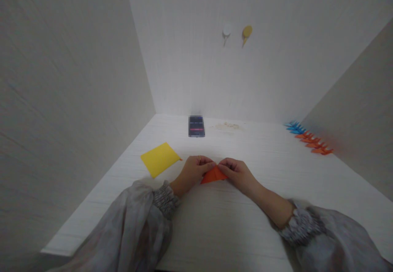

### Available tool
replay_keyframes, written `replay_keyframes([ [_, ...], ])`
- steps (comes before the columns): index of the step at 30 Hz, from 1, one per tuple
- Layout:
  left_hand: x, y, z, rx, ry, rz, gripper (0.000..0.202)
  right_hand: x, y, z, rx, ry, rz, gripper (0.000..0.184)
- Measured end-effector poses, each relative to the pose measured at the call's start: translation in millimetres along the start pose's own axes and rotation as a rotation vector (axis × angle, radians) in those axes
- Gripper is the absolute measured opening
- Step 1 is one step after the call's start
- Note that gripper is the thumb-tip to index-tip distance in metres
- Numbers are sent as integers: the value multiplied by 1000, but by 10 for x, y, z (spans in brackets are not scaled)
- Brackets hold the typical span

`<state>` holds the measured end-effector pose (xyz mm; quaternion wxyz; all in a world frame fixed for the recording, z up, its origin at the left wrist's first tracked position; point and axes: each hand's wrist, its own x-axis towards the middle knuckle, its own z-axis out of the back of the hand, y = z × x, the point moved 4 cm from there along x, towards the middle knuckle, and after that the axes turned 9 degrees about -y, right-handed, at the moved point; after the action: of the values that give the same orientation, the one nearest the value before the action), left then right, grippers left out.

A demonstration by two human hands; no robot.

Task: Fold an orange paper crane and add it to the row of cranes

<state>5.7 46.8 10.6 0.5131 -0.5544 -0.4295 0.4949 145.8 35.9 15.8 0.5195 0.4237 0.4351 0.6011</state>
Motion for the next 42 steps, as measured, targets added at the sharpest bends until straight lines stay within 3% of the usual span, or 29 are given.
replay_keyframes([
  [11, -14, -27, 13, -83, -53, 12, 20, -24, 62, -11, -98, -16, 69, 20],
  [16, 20, -24, 85, 22, -142, -61, 25, -5, 40, 10, -62, 18, -2, 21],
  [26, 56, 1, 134, 113, -183, -94, 26, 32, -49, 14, 219, 133, -117, 22],
  [42, 55, 18, 125, 110, -174, -87, 27, 42, -92, 31, 202, 158, -245, 25],
])
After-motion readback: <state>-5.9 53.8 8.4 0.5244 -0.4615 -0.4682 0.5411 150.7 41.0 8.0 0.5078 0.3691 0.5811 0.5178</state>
